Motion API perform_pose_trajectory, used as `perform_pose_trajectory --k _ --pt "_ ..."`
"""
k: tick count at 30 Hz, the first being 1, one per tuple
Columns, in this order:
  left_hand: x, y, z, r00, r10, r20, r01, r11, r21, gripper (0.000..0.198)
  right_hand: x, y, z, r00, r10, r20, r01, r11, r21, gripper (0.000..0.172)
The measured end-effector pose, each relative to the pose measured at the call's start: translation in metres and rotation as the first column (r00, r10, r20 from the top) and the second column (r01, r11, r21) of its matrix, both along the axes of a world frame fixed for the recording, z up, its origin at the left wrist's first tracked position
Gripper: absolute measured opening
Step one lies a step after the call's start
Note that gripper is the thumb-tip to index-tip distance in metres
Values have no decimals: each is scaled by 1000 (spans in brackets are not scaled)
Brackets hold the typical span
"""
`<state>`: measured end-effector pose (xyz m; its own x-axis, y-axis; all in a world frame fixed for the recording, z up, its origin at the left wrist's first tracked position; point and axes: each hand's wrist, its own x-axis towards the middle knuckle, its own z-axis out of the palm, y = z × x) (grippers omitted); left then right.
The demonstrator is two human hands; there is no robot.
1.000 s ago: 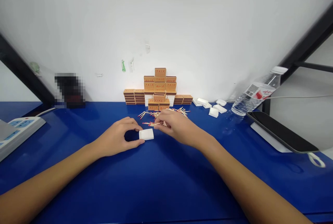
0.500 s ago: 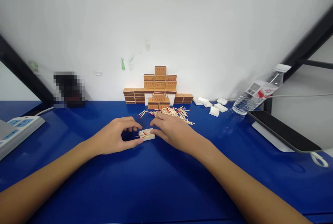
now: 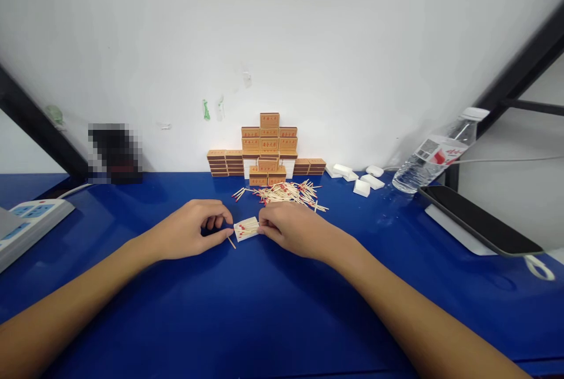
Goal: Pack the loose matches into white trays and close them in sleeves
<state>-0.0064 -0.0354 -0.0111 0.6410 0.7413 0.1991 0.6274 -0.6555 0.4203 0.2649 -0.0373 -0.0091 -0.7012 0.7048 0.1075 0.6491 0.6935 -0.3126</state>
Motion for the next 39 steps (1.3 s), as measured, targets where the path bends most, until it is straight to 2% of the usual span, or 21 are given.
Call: perform_pose_trajectory --k 8,14,20,23,26,28,34,39 --pt "6 -3 -2 996 -13 89 13 1000 5 15 -3 1 -5 997 25 -70 -21 998 53 16" --pt "9 -3 -6 987 7 163 -7 1000 -4 14 -4 2 -8 997 -13 -73 17 998 56 14" --pt "12 -5 -10 984 -17 179 32 996 -80 20 -3 3 -3 994 -44 -99 51 996 67 15" --pt "13 -8 -11 985 15 173 -11 1000 -23 22 -4 4 -5 991 -23 -134 35 996 87 12" --pt "14 -10 -11 990 60 131 -71 994 78 41 -6 5 -10 985 -9 -171 26 995 96 11" --pt "14 -10 -12 995 62 84 -71 990 118 46 -7 5 -13 982 -1 -191 17 996 82 11" --pt "13 -8 -14 999 18 51 -21 998 64 28 -10 9 -21 971 32 -235 -17 998 64 11" --pt "13 -7 -14 998 -16 56 12 998 63 25 -11 5 -21 969 65 -239 -54 997 52 12"
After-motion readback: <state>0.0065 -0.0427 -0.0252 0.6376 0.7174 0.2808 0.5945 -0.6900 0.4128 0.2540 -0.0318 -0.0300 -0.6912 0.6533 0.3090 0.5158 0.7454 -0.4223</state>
